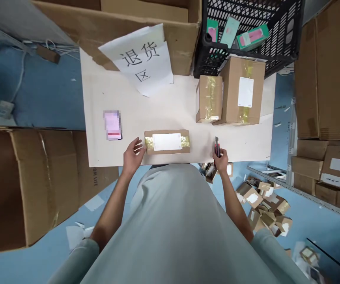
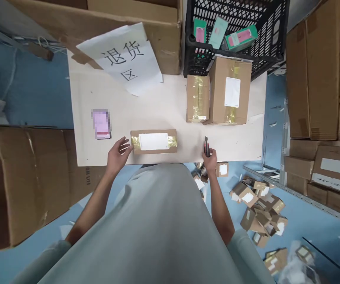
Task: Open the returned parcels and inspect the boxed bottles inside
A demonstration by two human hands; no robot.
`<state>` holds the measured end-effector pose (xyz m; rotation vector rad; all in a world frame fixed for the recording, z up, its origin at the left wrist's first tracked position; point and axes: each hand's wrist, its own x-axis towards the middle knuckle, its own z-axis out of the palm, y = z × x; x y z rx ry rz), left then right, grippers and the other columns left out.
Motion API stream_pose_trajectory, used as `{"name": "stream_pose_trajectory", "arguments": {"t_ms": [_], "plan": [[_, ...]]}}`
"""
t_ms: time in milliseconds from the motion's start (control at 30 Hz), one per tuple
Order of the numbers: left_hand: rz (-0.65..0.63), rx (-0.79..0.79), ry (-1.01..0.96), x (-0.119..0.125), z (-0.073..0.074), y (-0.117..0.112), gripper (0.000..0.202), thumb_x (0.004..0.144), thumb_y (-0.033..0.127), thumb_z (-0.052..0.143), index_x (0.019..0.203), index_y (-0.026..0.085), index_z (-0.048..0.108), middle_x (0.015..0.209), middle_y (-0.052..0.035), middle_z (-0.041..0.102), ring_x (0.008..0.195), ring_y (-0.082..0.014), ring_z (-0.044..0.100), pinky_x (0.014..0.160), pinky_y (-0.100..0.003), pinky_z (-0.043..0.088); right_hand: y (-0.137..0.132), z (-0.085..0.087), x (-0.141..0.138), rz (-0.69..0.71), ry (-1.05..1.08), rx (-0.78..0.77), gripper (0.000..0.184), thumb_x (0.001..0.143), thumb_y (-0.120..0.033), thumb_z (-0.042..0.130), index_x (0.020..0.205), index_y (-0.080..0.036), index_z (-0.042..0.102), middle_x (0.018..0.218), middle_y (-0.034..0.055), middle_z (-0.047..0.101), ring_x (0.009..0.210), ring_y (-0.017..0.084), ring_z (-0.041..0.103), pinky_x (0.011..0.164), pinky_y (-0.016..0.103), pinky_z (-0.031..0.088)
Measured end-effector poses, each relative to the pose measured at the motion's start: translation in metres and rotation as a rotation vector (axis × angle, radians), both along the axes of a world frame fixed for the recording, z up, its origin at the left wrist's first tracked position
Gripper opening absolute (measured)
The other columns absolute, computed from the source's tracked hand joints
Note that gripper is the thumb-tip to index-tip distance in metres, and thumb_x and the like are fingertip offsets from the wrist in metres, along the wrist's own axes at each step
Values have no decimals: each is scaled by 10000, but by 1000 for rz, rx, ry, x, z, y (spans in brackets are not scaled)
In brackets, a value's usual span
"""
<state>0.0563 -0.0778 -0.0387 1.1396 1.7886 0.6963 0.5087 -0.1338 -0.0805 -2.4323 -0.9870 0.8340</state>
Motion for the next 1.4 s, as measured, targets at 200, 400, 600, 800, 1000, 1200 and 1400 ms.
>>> {"name": "stream_pose_trajectory", "arguments": {"t_ms": [200, 400, 600, 800, 1000, 1200, 1400], "plan": [[-143, 109, -125, -10, 3, 7, 562, 969, 516, 724, 1448, 225, 697, 1489, -140, 700, 1231, -266, 759, 1100, -462, 647, 28, 71, -98, 377, 61, 24, 535, 1027, -570, 556, 1428, -216, 571, 1004, 61, 806, 790, 263, 784, 798, 393, 641], [-238, 106, -189, -15, -9, 19, 407, 955, 421, 732, 1330, 267, 768, 1377, -88, 714, 1117, -239, 762, 967, -405, 690, 76, 149, -174, 1091, -211, -102, 519, 1212, -476, 351, 1661, -293, 536, 1400, 87, 768, 1232, 263, 750, 973, 314, 573], [-249, 61, -263, -18, -18, 23, 393, 928, 329, 751, 1316, 275, 779, 1367, -88, 694, 1122, -252, 757, 899, -383, 704, 107, 172, -242, 1474, -521, -414, 552, 1234, -462, 274, 1759, -339, 393, 1263, 105, 766, 982, 264, 772, 753, 315, 508], [-253, 59, -301, -18, -21, 27, 401, 897, 254, 771, 1297, 267, 788, 1329, -81, 687, 1098, -251, 751, 890, -375, 700, 121, 173, -258, 1589, -651, -495, 607, 1176, -194, 325, 1770, -319, 320, 1294, 135, 746, 927, 255, 775, 771, 340, 522], [-257, 85, -325, -17, -25, 27, 403, 902, 226, 763, 1304, 248, 780, 1310, -88, 657, 1069, -228, 739, 857, -326, 686, 123, 176, -263, 1624, -684, -508, 636, 1149, -137, 347, 1763, -299, 326, 1311, 150, 745, 954, 263, 773, 814, 354, 534], [-278, 92, -355, -18, -28, 28, 405, 899, 225, 774, 1302, 268, 776, 1308, -79, 642, 1080, -232, 726, 871, -341, 689, 123, 181, -270, 1642, -717, -549, 661, 1133, -97, 331, 1767, -286, 314, 1332, 163, 738, 988, 274, 777, 847, 369, 542], [-275, 95, -352, -18, -29, 28, 408, 890, 204, 784, 1294, 262, 780, 1292, -77, 641, 1064, -225, 735, 853, -326, 688, 124, 184, -280, 1658, -735, -570, 690, 1110, -61, 332, 1768, -266, 308, 1357, 196, 725, 1032, 298, 790, 852, 396, 552]]}}
